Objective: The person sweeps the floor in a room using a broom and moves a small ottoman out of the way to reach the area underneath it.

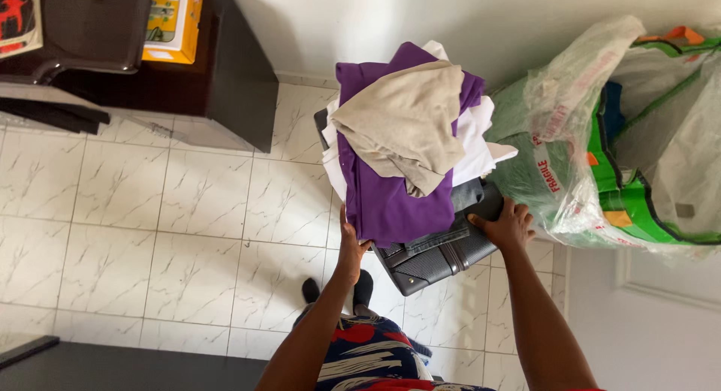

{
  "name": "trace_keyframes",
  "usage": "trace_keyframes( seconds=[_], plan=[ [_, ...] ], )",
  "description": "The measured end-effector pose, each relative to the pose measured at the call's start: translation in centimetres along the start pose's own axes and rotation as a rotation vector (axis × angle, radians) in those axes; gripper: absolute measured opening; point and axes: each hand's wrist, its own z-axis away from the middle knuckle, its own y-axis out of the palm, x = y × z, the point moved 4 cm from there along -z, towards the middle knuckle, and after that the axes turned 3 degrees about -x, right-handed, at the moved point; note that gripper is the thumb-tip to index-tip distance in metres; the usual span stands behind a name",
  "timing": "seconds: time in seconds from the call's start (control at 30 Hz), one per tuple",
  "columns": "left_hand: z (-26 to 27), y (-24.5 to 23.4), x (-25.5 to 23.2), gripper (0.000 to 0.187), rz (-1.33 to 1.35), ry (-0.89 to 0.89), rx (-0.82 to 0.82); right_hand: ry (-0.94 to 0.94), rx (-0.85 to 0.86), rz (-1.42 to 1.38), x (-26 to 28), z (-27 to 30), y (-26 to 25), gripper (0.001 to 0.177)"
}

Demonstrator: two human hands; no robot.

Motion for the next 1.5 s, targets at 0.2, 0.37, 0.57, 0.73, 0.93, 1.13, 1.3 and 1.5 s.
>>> trace_keyframes(
  seconds=[0.2,0.37,0.57,0.73,0.93,1.13,1.3,1.5],
  plan=[
    [-1.6,2.9,2.2,0.120,-0.293,0.037,0.180,0.112,-0.051,-0.061,-4.8,1.2,1.9,0.121],
    [-4.5,5.6,3.9,0.059,-0.838,0.251,0.051,0.119,-0.096,-0.235,-6.3,2.4,1.7,0.126],
    [-8.0,7.5,5.9,0.054,-0.946,0.400,0.032,0.157,-0.122,-0.237,-8.0,0.6,0.9,0.126],
    [-10.9,10.1,3.6,0.067,-0.923,0.427,0.052,0.163,-0.166,-0.263,-7.5,-0.6,0.0,0.125],
    [-14.4,13.5,0.1,0.090,-0.961,0.361,0.077,0.297,-0.129,-0.273,-5.8,-1.4,-1.7,0.125],
    [-15.3,15.7,-0.7,0.106,-0.914,0.250,0.125,0.337,-0.155,-0.338,-4.7,-3.5,-2.7,0.125],
    [-11.6,17.6,1.5,0.114,-1.075,0.078,0.277,0.399,-0.168,-0.358,-3.5,-5.4,-3.6,0.124],
    [-12.9,18.5,0.7,0.116,-1.067,0.041,0.291,0.329,-0.214,-0.361,-2.9,-6.9,-4.0,0.121]
  ],
)
